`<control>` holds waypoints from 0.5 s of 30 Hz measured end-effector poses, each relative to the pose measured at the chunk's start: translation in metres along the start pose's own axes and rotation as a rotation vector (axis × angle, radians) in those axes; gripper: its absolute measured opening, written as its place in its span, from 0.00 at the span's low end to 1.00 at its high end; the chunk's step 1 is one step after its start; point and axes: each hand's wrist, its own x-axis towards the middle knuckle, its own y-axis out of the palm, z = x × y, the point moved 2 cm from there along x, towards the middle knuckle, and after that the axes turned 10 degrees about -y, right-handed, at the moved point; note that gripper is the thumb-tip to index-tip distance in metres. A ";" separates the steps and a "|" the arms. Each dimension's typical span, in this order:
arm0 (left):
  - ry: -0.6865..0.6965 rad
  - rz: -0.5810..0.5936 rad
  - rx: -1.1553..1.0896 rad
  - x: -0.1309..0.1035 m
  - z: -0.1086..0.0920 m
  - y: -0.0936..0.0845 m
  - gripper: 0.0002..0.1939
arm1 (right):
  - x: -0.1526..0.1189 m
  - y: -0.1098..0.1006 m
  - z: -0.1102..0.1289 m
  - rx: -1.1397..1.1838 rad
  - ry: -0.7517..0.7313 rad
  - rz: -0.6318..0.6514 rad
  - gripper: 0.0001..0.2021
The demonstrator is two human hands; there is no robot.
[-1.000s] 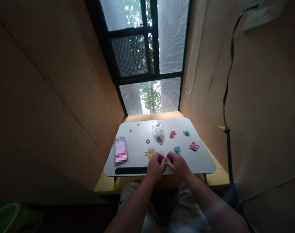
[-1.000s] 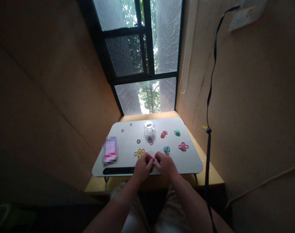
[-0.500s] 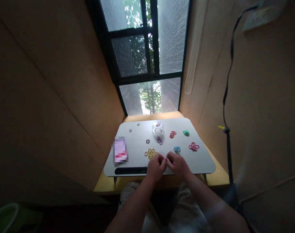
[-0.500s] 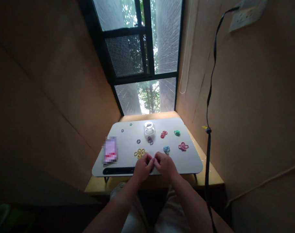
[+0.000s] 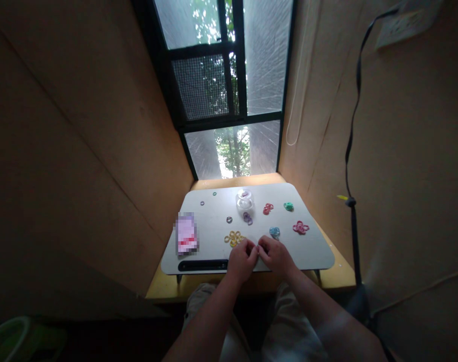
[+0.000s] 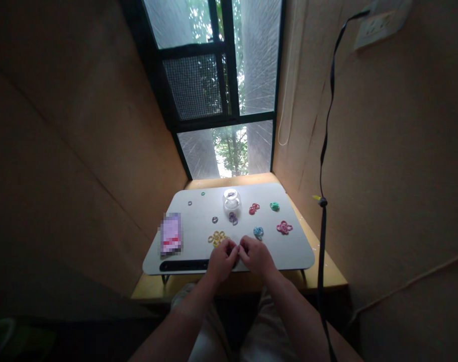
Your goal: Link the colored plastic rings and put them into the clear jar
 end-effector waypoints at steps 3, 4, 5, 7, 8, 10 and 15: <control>0.004 0.000 0.002 0.000 0.001 0.001 0.10 | 0.000 0.000 0.000 0.000 0.000 0.004 0.06; 0.004 -0.001 0.004 0.000 0.001 0.001 0.10 | 0.001 0.000 0.000 -0.001 -0.003 0.008 0.06; 0.003 -0.003 0.006 0.000 0.002 0.001 0.10 | 0.001 0.000 -0.001 -0.002 -0.006 0.010 0.06; -0.001 -0.007 0.011 0.000 0.002 0.002 0.10 | 0.000 0.000 -0.001 -0.010 -0.009 0.012 0.06; -0.002 -0.009 0.011 0.000 0.002 0.002 0.10 | 0.000 0.000 -0.001 -0.013 -0.008 0.010 0.06; 0.000 -0.006 0.004 0.000 0.002 0.002 0.09 | 0.000 0.001 -0.002 -0.015 -0.006 0.007 0.06; 0.022 0.007 -0.039 -0.001 0.001 0.001 0.07 | 0.000 0.002 -0.002 -0.014 -0.006 0.007 0.05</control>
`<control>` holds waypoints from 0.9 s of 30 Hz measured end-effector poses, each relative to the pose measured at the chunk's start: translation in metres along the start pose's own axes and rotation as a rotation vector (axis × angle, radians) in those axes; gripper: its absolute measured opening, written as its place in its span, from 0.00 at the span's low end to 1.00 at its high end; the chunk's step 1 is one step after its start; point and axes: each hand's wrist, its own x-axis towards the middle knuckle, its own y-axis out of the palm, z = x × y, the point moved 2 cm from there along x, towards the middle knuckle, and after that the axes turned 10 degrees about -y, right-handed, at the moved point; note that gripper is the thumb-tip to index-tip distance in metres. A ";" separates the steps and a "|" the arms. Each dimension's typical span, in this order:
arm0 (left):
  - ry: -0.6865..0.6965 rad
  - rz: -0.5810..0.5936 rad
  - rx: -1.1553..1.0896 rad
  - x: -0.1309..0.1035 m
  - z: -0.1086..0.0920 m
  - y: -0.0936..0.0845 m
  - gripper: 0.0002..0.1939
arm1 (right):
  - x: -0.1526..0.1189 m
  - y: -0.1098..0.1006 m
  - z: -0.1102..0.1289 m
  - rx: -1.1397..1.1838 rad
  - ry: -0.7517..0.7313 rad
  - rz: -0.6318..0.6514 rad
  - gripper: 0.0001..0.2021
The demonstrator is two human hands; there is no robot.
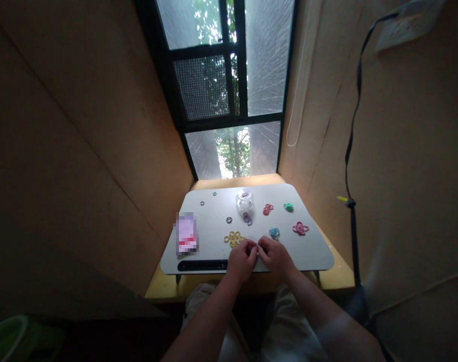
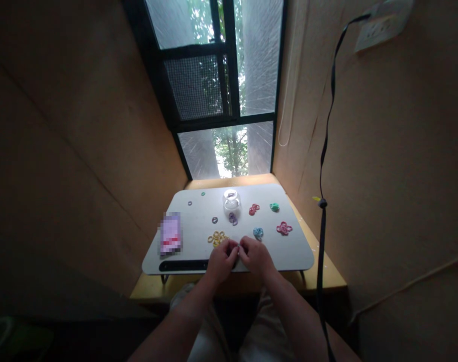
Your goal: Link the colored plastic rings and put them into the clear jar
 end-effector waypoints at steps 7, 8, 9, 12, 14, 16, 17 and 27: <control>0.006 -0.007 0.012 -0.001 -0.002 0.000 0.07 | 0.000 -0.002 0.002 0.016 -0.003 -0.010 0.05; 0.009 -0.005 0.011 -0.001 -0.003 -0.001 0.07 | 0.000 -0.002 0.002 0.019 -0.004 -0.011 0.06; 0.013 -0.003 0.012 -0.001 -0.003 -0.001 0.07 | 0.000 -0.002 0.002 0.019 -0.004 -0.011 0.06; 0.009 -0.007 0.026 -0.001 -0.005 -0.002 0.06 | 0.000 -0.002 0.002 0.014 -0.002 -0.008 0.06; -0.002 -0.011 0.035 -0.001 -0.005 -0.002 0.06 | 0.000 -0.002 0.001 0.015 -0.004 -0.011 0.06; -0.004 -0.008 0.035 -0.001 -0.005 -0.001 0.07 | 0.000 -0.001 0.001 0.020 -0.006 -0.014 0.06; -0.003 -0.003 0.031 -0.001 -0.004 -0.001 0.07 | 0.000 -0.001 0.001 0.021 -0.006 -0.013 0.06; -0.007 0.016 0.037 -0.001 -0.005 0.000 0.09 | -0.001 -0.001 0.001 0.030 0.008 -0.013 0.05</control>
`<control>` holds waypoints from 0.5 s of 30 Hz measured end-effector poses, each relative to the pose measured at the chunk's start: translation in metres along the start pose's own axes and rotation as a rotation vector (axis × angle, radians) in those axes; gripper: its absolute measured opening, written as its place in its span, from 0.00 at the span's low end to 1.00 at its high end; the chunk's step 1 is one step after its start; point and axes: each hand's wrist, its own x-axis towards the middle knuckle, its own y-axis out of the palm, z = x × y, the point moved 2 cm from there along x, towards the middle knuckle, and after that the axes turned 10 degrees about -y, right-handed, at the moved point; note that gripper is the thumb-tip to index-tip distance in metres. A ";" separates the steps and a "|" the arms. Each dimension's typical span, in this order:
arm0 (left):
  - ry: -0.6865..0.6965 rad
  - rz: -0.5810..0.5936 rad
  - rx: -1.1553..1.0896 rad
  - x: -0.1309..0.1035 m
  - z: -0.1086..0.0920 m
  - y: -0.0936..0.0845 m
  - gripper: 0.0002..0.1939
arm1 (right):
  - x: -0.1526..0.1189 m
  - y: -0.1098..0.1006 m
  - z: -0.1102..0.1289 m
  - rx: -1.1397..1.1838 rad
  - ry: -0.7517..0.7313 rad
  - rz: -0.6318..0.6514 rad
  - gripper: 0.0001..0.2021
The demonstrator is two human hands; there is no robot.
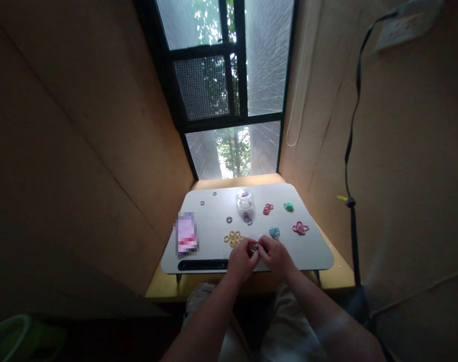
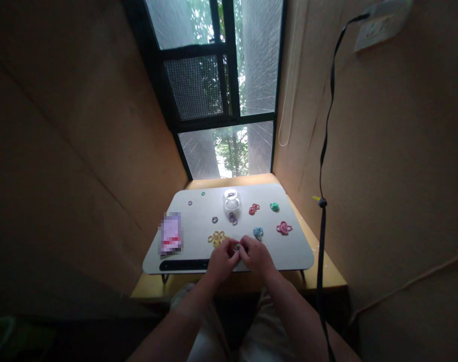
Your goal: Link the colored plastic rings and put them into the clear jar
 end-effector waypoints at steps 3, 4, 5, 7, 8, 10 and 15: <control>0.004 -0.011 0.004 0.000 0.000 -0.001 0.07 | 0.000 0.001 -0.001 0.001 -0.014 0.001 0.06; 0.002 -0.012 -0.001 0.000 0.000 -0.001 0.07 | 0.000 0.001 -0.001 0.001 -0.017 0.002 0.06; -0.002 -0.014 -0.009 0.000 0.001 -0.001 0.07 | 0.001 0.001 -0.001 0.002 -0.018 0.004 0.06; -0.010 -0.016 -0.026 0.000 0.001 -0.001 0.07 | 0.001 0.000 0.000 0.004 -0.014 0.003 0.06; -0.013 -0.014 -0.036 0.001 0.002 -0.001 0.07 | 0.000 0.000 0.000 0.004 -0.013 0.000 0.06; -0.016 -0.008 -0.058 0.001 0.003 -0.001 0.07 | 0.000 0.000 0.000 0.003 -0.011 -0.010 0.06; -0.024 0.003 -0.137 0.002 0.005 -0.001 0.09 | 0.000 0.000 0.000 -0.003 -0.004 -0.010 0.06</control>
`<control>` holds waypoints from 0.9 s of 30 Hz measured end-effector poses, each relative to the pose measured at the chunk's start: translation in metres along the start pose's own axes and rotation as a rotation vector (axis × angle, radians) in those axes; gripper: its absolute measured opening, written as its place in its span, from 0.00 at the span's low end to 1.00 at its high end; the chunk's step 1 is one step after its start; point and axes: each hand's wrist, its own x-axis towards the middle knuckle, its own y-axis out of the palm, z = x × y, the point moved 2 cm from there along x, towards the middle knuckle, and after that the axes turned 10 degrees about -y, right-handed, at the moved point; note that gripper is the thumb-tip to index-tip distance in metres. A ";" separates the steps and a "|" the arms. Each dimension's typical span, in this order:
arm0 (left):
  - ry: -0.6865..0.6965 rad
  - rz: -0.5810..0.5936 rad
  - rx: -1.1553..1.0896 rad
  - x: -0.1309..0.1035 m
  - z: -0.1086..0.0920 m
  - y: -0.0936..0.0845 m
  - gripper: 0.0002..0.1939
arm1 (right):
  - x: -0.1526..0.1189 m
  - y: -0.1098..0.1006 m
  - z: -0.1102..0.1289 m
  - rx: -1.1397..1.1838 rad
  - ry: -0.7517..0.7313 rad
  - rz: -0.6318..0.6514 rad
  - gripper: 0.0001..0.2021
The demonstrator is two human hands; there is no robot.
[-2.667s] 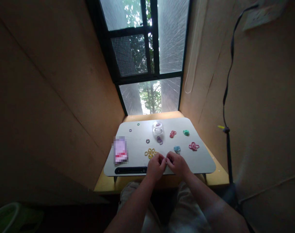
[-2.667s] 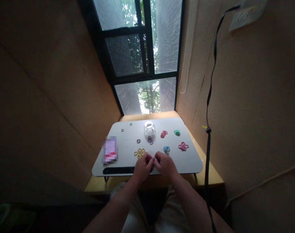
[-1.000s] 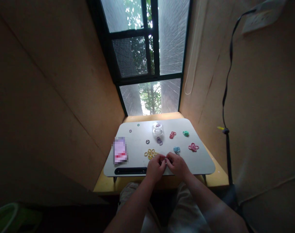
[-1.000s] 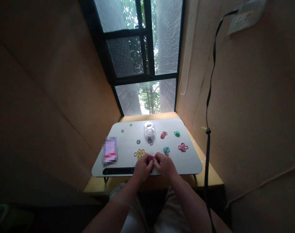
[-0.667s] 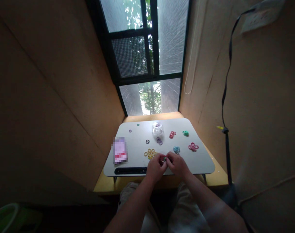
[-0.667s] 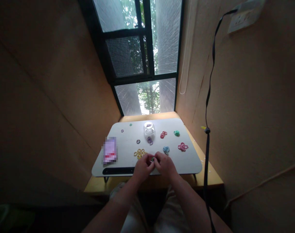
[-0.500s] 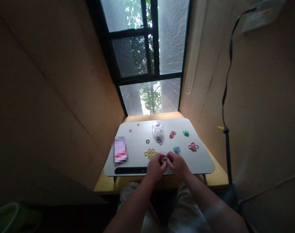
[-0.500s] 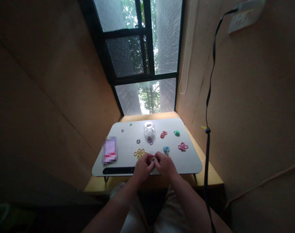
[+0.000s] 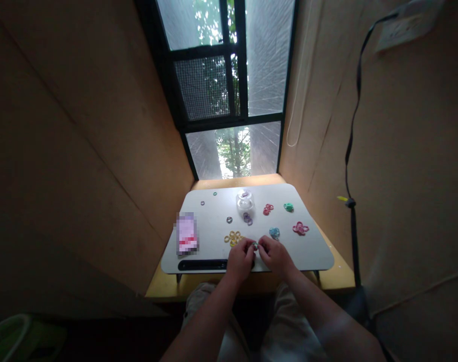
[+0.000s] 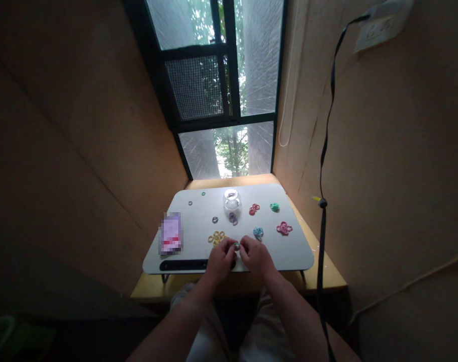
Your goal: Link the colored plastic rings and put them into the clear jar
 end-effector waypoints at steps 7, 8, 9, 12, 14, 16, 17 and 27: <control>0.004 0.006 -0.055 0.001 0.004 0.002 0.10 | 0.000 0.001 -0.001 -0.022 -0.009 0.013 0.06; 0.004 0.006 -0.057 0.001 0.004 0.002 0.11 | -0.001 0.001 -0.002 -0.026 -0.011 0.012 0.06; 0.004 0.006 -0.057 0.000 0.003 0.001 0.11 | -0.001 0.001 -0.002 -0.028 -0.014 0.011 0.06; 0.007 0.009 -0.029 -0.001 0.002 0.001 0.14 | 0.000 0.001 -0.002 -0.030 -0.015 -0.001 0.07; 0.019 0.009 -0.009 -0.001 0.001 0.000 0.15 | 0.000 0.002 -0.002 -0.021 -0.017 -0.002 0.07; 0.040 0.007 0.004 0.000 0.001 0.000 0.14 | 0.000 0.002 -0.003 -0.009 -0.019 0.000 0.07; 0.050 0.006 0.006 0.000 0.001 0.000 0.14 | 0.000 0.002 -0.003 -0.005 -0.020 0.003 0.07; 0.054 0.014 0.005 -0.001 -0.001 -0.001 0.14 | -0.001 0.002 -0.002 -0.018 -0.010 0.026 0.06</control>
